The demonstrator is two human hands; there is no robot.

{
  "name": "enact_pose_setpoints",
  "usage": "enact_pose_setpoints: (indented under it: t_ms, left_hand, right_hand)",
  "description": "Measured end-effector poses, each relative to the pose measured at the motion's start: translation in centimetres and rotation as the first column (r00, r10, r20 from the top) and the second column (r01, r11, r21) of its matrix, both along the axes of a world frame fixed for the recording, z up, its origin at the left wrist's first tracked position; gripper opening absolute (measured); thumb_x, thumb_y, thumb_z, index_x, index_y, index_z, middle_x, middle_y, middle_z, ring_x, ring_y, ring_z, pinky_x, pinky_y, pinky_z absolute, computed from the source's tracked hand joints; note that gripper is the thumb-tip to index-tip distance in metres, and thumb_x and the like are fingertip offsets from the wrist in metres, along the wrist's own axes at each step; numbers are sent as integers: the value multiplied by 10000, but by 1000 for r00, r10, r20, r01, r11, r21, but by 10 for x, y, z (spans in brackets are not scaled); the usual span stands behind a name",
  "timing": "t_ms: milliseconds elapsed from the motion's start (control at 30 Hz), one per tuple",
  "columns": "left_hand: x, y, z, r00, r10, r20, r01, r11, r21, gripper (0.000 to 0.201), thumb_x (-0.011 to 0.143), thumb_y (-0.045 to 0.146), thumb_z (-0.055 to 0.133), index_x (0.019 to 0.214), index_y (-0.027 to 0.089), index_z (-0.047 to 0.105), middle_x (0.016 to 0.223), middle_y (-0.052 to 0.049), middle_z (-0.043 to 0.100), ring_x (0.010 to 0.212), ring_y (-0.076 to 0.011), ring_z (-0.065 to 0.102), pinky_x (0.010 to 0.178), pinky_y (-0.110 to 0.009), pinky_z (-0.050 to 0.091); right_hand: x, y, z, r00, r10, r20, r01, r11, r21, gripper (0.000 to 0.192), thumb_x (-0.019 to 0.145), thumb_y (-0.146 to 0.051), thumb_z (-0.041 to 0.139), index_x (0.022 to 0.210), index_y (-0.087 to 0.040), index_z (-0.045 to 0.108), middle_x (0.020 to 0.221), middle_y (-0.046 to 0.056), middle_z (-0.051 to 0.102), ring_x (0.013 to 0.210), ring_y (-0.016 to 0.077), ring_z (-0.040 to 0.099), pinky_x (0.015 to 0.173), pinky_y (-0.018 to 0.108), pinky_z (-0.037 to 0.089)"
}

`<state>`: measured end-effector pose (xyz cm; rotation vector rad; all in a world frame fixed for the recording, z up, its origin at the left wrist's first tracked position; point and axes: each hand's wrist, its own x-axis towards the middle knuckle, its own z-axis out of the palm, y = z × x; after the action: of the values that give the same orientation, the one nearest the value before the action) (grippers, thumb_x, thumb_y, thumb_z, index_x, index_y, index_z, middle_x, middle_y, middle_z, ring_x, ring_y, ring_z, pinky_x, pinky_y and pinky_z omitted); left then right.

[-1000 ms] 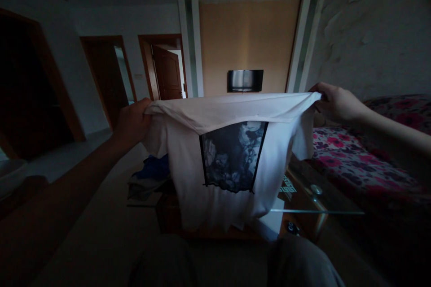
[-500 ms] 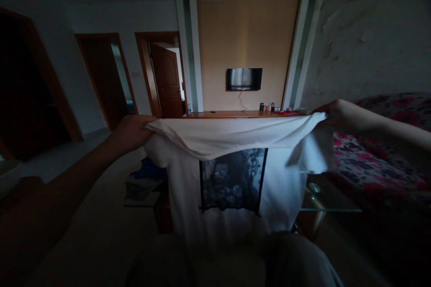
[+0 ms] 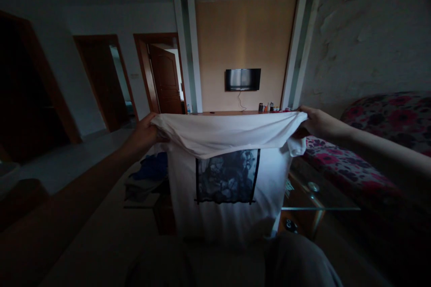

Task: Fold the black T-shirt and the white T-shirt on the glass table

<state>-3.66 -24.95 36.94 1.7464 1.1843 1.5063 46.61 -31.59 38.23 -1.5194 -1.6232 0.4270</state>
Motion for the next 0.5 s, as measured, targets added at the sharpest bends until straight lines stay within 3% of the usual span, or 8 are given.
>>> enact_pose_setpoints:
  t_ms: [33,100,167,333,500]
  left_hand:
    - [-1,0,0,997,49,-66,-45,997,59,171,836,231,567,1006,215,565,937,-22,676,788,-194,673,683,-365,602]
    - [-4,-4,2,957,180,-227,-134,970,205,126,860,202,507,977,208,553,830,12,633,699,-157,632,638,-291,547]
    - [-6,-11,6,882,309,-355,-181,919,349,133,879,191,466,981,209,549,771,25,606,663,-145,606,619,-253,483]
    - [-10,-26,8,735,509,-448,-234,810,538,148,904,280,450,996,216,547,830,-6,623,759,-180,614,660,-265,415]
    - [-16,-41,-9,705,534,-467,-254,804,537,190,911,380,431,1013,259,537,878,-13,634,783,-211,625,682,-302,444]
  right_hand:
    - [4,-1,1,984,-50,171,35,995,92,242,776,-147,550,1003,-230,540,708,36,634,645,187,623,611,297,485]
    - [12,-3,3,871,-194,451,86,965,249,222,758,-159,564,964,-238,544,765,40,647,696,197,625,635,295,443]
    - [19,-6,4,780,-275,563,94,940,328,244,752,-173,562,986,-243,549,805,45,655,727,205,630,651,300,416]
    - [28,-18,4,781,-321,536,117,918,379,254,752,-212,519,1001,-255,548,814,62,660,704,218,627,634,326,407]
    - [32,-37,-9,831,-306,465,129,918,374,211,724,-252,519,933,-288,516,767,52,650,674,227,636,610,354,439]
